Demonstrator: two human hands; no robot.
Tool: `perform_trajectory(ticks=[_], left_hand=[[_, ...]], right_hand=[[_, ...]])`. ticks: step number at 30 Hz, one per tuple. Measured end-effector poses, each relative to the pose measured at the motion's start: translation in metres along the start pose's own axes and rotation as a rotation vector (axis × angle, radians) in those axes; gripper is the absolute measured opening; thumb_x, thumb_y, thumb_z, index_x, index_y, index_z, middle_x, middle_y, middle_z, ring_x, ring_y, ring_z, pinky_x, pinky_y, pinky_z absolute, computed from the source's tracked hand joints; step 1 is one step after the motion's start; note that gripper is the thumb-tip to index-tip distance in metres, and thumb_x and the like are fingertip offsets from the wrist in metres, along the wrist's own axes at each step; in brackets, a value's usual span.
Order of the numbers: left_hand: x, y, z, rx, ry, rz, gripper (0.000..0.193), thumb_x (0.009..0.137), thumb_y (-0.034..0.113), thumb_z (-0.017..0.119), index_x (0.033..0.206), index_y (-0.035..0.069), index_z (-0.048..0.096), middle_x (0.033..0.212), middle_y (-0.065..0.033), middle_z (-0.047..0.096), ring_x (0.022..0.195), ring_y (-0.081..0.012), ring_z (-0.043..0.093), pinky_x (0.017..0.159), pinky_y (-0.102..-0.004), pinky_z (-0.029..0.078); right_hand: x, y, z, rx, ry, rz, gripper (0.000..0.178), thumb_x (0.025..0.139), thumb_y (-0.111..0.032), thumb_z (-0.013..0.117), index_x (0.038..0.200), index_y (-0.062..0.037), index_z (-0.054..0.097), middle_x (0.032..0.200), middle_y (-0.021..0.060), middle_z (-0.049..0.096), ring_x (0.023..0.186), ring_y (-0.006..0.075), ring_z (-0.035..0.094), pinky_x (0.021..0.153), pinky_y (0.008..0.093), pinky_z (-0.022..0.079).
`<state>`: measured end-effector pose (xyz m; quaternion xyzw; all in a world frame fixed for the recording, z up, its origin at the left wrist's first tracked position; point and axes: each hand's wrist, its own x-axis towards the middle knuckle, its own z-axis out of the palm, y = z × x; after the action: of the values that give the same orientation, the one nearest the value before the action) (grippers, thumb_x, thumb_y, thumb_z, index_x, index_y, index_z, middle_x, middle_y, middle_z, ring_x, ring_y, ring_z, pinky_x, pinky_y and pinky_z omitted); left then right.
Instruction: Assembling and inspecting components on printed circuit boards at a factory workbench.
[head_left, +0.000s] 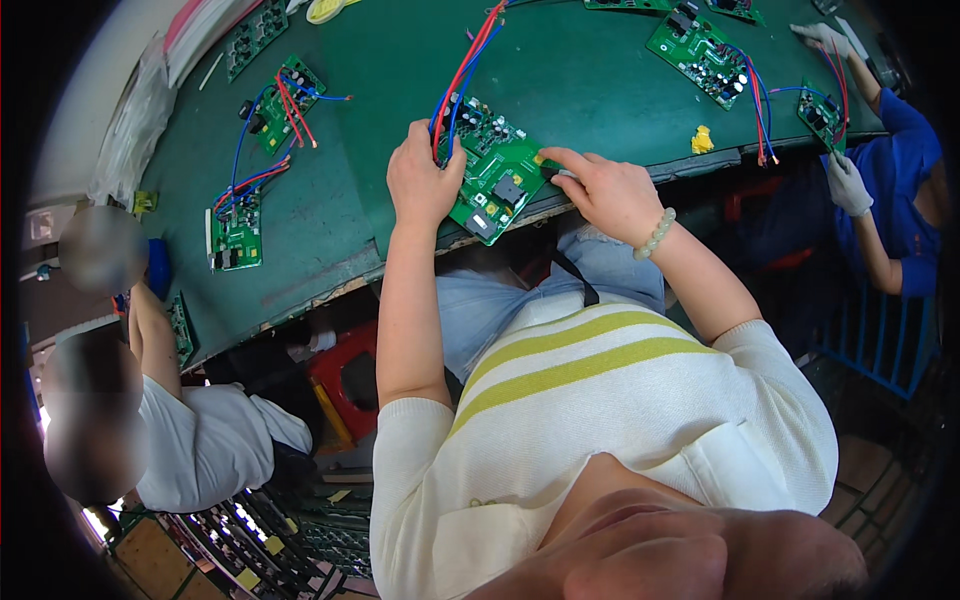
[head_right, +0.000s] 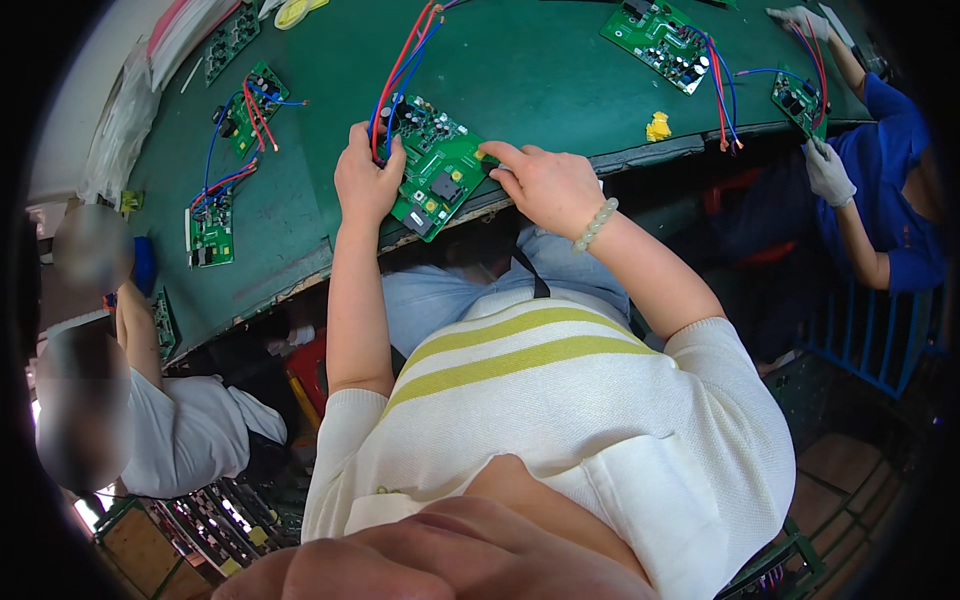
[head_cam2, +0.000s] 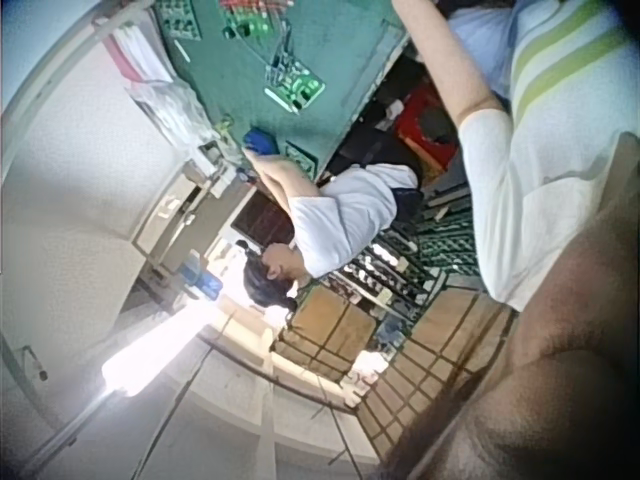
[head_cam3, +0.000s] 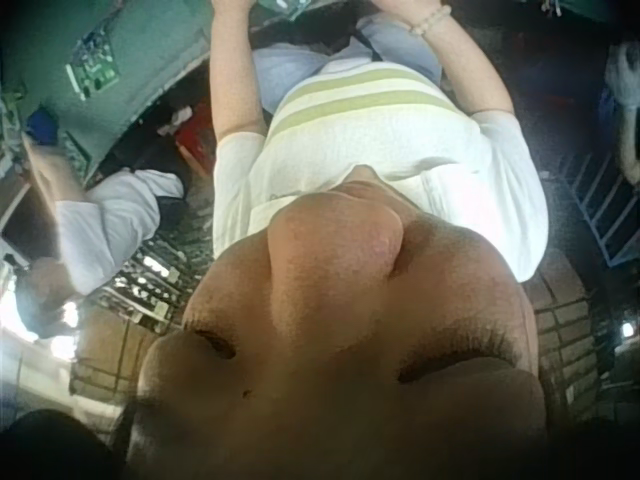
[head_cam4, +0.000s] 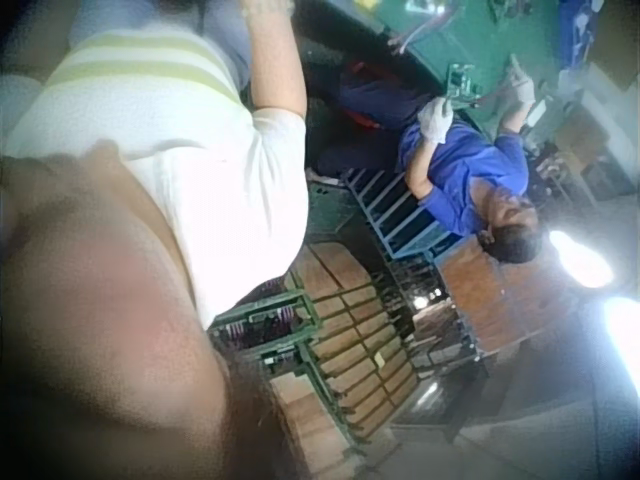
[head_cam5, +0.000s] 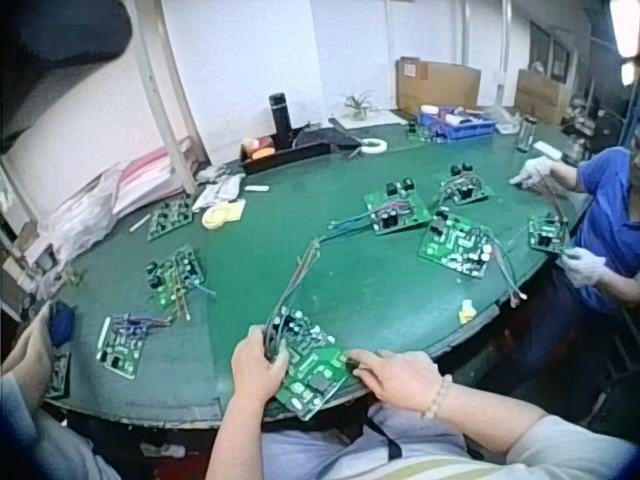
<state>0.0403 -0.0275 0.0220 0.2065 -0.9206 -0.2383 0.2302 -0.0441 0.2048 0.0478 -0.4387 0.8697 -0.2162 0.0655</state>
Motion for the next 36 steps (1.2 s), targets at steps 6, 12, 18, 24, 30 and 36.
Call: perform_trajectory(ticks=[6, 12, 18, 24, 30, 36], left_hand=[[0.002, -0.003, 0.001, -0.016, 0.02, 0.05, 0.028, 0.074, 0.015, 0.067, 0.097, 0.005, 0.054, 0.078, -0.0124, 0.062, 0.076, -0.0336, 0.061, 0.071, -0.0441, 0.047], [0.002, -0.004, 0.001, -0.013, 0.004, 0.08, 0.028, 0.073, 0.013, 0.068, 0.097, 0.005, 0.054, 0.08, -0.0119, 0.062, 0.078, -0.0318, 0.062, 0.073, -0.042, 0.047], [0.002, -0.003, 0.0, -0.008, 0.003, 0.105, 0.033, 0.073, 0.013, 0.068, 0.103, 0.004, 0.056, 0.083, -0.0119, 0.063, 0.081, -0.0313, 0.063, 0.076, -0.0415, 0.048], [0.003, -0.005, 0.004, -0.032, 0.022, 0.126, 0.024, 0.077, 0.016, 0.065, 0.096, 0.006, 0.053, 0.079, -0.0139, 0.061, 0.075, -0.0349, 0.059, 0.067, -0.0452, 0.046], [0.001, -0.007, 0.002, -0.046, 0.03, 0.104, 0.026, 0.077, 0.014, 0.064, 0.099, 0.006, 0.054, 0.08, -0.0134, 0.062, 0.075, -0.035, 0.059, 0.068, -0.0454, 0.046], [0.002, -0.004, 0.002, -0.036, 0.029, 0.107, 0.029, 0.076, 0.013, 0.065, 0.102, 0.006, 0.054, 0.084, -0.0127, 0.063, 0.076, -0.0343, 0.059, 0.068, -0.0451, 0.047]], right_hand=[[-0.002, -0.005, 0.006, -0.02, 0.008, 0.072, 0.028, 0.095, -0.03, 0.052, 0.123, -0.0241, 0.054, 0.082, 0.0083, 0.064, 0.069, 0.0313, 0.064, 0.057, 0.0431, 0.052], [0.0, -0.001, 0.003, 0.018, -0.02, 0.039, 0.028, 0.095, -0.03, 0.051, 0.123, -0.026, 0.054, 0.082, 0.0082, 0.064, 0.07, 0.0317, 0.064, 0.058, 0.0432, 0.052], [-0.001, -0.008, 0.006, -0.025, -0.005, 0.067, 0.028, 0.095, -0.03, 0.051, 0.123, -0.0262, 0.055, 0.081, 0.0084, 0.064, 0.067, 0.0318, 0.064, 0.057, 0.0441, 0.051], [-0.003, -0.009, 0.015, -0.037, 0.095, 0.104, 0.025, 0.095, -0.026, 0.054, 0.12, -0.0263, 0.061, 0.074, 0.008, 0.058, 0.063, 0.0288, 0.062, 0.054, 0.0399, 0.05], [0.004, -0.006, 0.014, 0.197, 0.231, -0.015, 0.025, 0.092, -0.026, 0.058, 0.116, -0.0291, 0.064, 0.072, 0.0061, 0.055, 0.059, 0.026, 0.06, 0.05, 0.0378, 0.047], [0.011, 0.005, 0.008, -0.005, 0.03, -0.274, 0.032, 0.089, -0.021, 0.062, 0.121, -0.0268, 0.063, 0.074, 0.004, 0.054, 0.06, 0.0239, 0.059, 0.051, 0.0362, 0.047]])
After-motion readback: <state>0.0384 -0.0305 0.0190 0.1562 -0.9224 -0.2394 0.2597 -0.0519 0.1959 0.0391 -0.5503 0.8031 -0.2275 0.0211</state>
